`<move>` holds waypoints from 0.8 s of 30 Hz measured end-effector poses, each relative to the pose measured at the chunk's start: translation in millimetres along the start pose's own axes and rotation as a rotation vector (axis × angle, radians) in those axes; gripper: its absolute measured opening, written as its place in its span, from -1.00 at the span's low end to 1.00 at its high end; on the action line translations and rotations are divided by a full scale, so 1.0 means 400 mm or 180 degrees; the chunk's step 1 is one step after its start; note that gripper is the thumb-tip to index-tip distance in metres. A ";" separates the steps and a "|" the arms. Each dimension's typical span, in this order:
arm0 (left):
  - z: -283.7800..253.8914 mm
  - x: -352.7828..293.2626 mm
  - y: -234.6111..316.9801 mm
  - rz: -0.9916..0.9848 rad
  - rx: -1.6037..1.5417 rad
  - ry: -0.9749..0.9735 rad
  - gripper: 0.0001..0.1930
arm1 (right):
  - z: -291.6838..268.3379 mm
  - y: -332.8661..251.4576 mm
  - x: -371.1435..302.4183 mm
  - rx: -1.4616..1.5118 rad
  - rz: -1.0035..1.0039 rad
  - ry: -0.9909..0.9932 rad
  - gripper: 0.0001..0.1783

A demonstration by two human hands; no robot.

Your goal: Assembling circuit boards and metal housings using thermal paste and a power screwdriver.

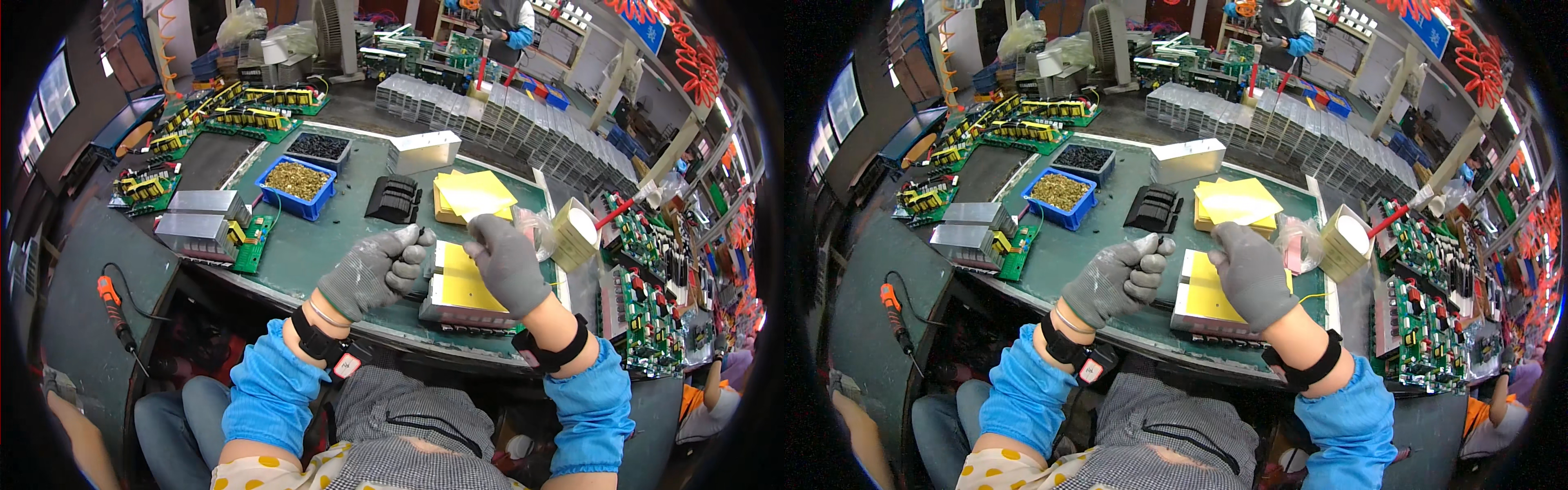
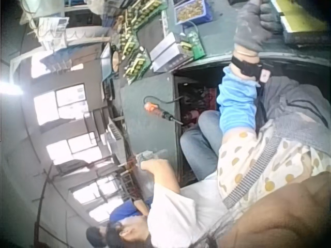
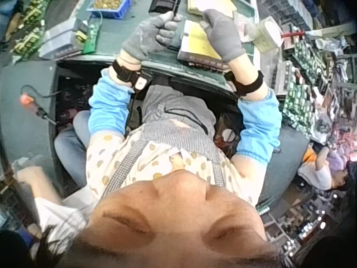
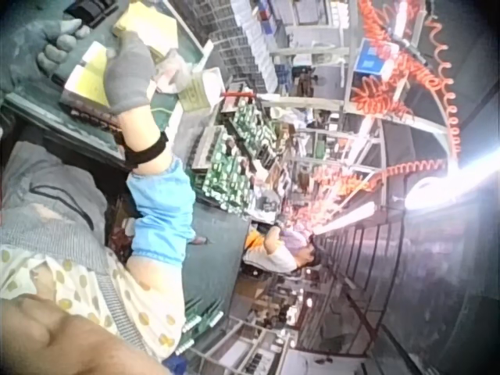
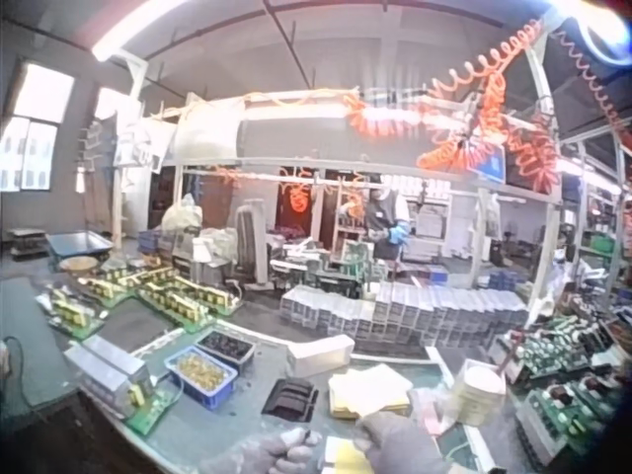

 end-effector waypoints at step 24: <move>-0.070 0.020 0.037 0.1008 -0.0853 0.0604 -0.78 | -0.065 0.137 -0.102 0.0687 0.0937 -0.0015 -0.81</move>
Point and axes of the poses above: each hand's wrist, its own x-axis towards the middle knuckle, its own z-axis out of the palm, y = z × x, the point moved 3 cm from there along x, towards the middle knuckle, and after that the axes turned 8 degrees about -z, right-handed, at the moved point
